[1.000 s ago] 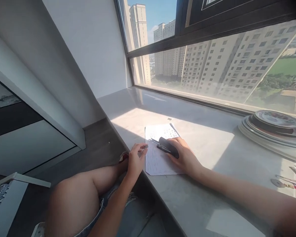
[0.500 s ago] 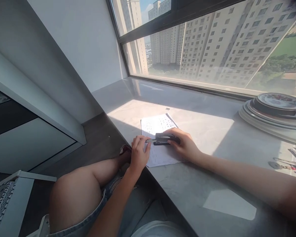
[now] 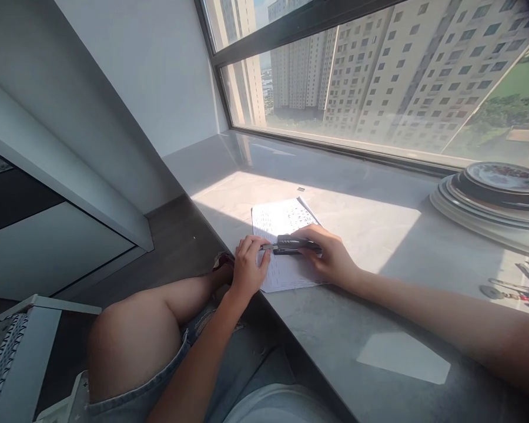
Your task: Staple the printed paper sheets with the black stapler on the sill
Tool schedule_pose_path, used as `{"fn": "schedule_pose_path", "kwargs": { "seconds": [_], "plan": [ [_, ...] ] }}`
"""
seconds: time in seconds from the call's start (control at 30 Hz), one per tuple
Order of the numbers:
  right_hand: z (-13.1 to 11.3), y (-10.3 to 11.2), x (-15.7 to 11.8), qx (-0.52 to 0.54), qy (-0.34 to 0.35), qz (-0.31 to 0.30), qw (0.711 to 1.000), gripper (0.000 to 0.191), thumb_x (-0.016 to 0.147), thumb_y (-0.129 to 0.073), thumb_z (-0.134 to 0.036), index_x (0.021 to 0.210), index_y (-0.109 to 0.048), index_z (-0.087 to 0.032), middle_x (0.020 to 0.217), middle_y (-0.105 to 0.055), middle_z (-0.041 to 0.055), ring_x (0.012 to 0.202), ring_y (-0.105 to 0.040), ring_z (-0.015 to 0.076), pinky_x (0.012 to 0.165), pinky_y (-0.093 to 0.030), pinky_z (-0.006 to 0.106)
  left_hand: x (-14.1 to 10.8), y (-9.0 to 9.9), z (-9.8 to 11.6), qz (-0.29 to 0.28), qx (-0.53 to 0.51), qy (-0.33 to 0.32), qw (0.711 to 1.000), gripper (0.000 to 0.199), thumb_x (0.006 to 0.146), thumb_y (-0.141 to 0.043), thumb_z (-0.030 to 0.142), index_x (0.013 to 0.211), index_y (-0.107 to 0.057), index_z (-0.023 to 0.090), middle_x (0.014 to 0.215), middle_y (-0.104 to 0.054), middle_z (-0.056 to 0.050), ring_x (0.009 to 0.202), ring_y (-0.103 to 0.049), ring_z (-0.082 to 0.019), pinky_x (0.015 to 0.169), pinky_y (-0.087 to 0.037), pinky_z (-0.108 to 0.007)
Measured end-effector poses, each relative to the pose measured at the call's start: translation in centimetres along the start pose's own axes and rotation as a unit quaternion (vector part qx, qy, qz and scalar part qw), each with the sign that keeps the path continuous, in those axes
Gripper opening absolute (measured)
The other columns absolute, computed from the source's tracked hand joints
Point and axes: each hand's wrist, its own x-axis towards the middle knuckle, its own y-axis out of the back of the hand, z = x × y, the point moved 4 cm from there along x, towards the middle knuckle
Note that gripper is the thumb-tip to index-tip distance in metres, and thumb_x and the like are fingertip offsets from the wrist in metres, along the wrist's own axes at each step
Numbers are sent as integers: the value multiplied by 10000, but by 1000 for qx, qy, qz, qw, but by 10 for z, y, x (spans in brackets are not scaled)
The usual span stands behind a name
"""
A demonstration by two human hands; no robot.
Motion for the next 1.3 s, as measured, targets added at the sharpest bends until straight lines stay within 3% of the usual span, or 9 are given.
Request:
{"fn": "schedule_pose_path", "kwargs": {
  "seconds": [1.3],
  "plan": [
    [-2,1,-1,1,-20,-14,1000,273,959,-620,-166,1182,-715,-289,1114,-761,68,1010,-717,278,871,-610,457,0,-2,-1,-14,0,19,1000,135,1073,-595,216,1158,-698,235,1137,-693,-89,1091,-664,-277,948,-559,-435]
  ]
}}
